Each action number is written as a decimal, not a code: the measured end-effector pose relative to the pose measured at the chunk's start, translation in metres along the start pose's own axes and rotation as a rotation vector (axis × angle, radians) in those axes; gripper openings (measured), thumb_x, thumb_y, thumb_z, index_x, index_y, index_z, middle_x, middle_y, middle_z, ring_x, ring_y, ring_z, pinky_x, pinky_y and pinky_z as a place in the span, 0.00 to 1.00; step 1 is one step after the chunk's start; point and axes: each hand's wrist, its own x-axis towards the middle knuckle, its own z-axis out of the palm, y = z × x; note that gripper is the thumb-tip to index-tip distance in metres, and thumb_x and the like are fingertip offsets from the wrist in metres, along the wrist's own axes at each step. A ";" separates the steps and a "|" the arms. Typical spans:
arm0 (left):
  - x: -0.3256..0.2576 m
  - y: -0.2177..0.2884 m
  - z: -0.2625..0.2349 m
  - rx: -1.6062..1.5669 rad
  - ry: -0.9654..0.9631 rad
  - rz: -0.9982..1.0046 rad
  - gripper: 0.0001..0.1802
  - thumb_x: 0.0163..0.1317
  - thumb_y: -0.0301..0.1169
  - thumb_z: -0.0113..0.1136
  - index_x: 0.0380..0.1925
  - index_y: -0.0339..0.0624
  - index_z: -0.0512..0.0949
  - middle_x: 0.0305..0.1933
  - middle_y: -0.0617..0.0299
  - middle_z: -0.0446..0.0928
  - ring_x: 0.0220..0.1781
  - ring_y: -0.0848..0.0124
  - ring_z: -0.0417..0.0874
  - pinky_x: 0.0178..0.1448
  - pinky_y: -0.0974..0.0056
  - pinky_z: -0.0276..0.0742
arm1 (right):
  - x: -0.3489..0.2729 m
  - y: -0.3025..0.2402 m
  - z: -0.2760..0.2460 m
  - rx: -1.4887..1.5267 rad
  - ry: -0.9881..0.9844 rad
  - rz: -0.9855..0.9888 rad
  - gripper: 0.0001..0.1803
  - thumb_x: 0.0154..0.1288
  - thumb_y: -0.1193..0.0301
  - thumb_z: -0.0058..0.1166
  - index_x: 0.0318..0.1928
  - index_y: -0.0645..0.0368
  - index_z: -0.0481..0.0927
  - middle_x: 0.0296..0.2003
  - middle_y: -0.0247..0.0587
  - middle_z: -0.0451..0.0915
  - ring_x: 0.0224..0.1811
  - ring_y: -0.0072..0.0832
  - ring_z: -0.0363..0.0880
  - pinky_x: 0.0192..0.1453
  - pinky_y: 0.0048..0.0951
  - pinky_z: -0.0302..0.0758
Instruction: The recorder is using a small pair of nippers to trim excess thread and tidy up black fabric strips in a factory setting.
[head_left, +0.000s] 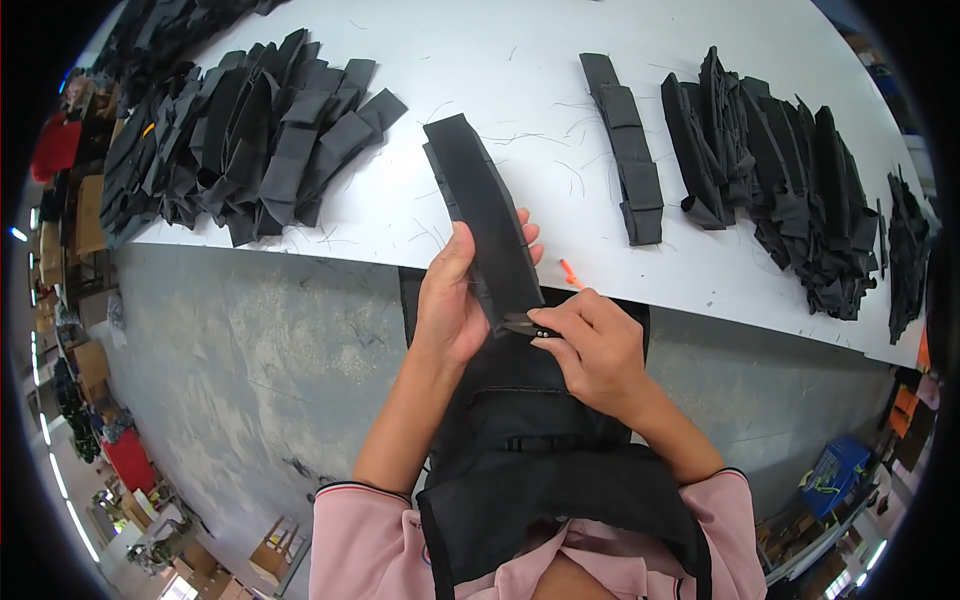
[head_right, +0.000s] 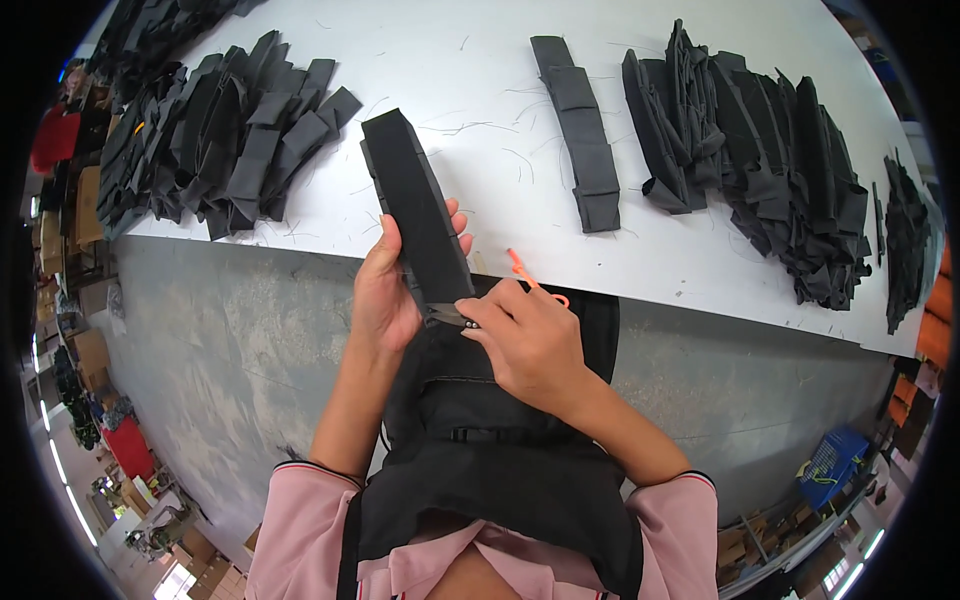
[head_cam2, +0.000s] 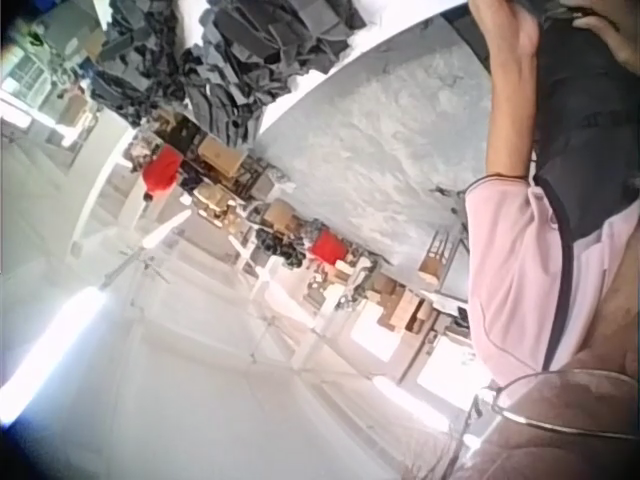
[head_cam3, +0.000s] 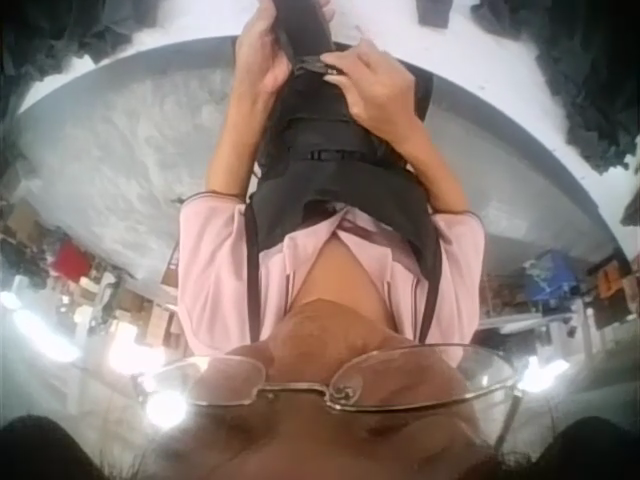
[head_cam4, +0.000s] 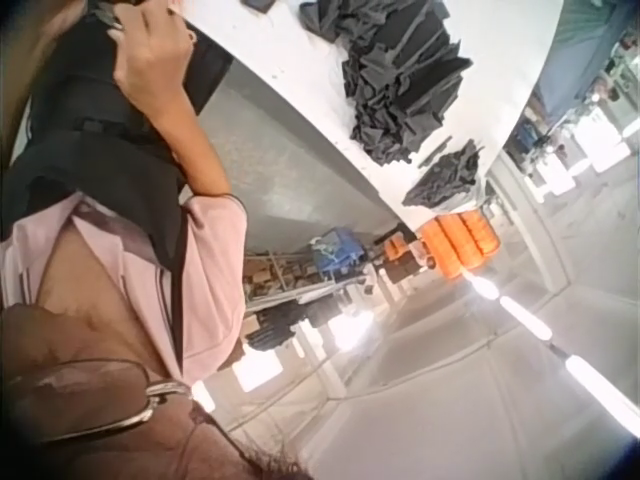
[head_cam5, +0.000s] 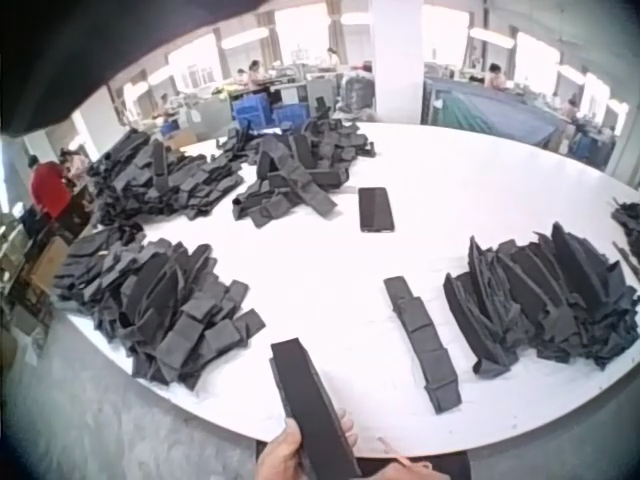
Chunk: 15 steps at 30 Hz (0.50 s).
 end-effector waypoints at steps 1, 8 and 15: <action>0.000 0.000 0.000 0.000 -0.001 0.000 0.30 0.70 0.46 0.41 0.57 0.27 0.63 0.58 0.47 0.70 0.58 0.59 0.74 0.63 0.54 0.72 | 0.000 0.000 0.001 -0.013 -0.006 -0.011 0.16 0.43 0.81 0.64 0.37 0.60 0.81 0.27 0.40 0.74 0.27 0.33 0.75 0.29 0.28 0.71; -0.002 0.000 0.001 -0.012 0.013 -0.013 0.30 0.70 0.46 0.42 0.57 0.27 0.63 0.57 0.47 0.70 0.58 0.59 0.74 0.63 0.54 0.72 | -0.009 0.004 0.004 0.058 0.118 0.020 0.16 0.43 0.78 0.65 0.37 0.58 0.79 0.26 0.36 0.71 0.25 0.32 0.73 0.28 0.29 0.69; -0.002 -0.001 0.003 0.003 0.007 -0.030 0.29 0.70 0.45 0.42 0.57 0.27 0.63 0.57 0.47 0.70 0.58 0.59 0.74 0.63 0.54 0.72 | -0.008 0.003 0.006 0.006 0.093 -0.006 0.16 0.43 0.78 0.64 0.37 0.59 0.79 0.27 0.37 0.71 0.26 0.34 0.74 0.29 0.30 0.70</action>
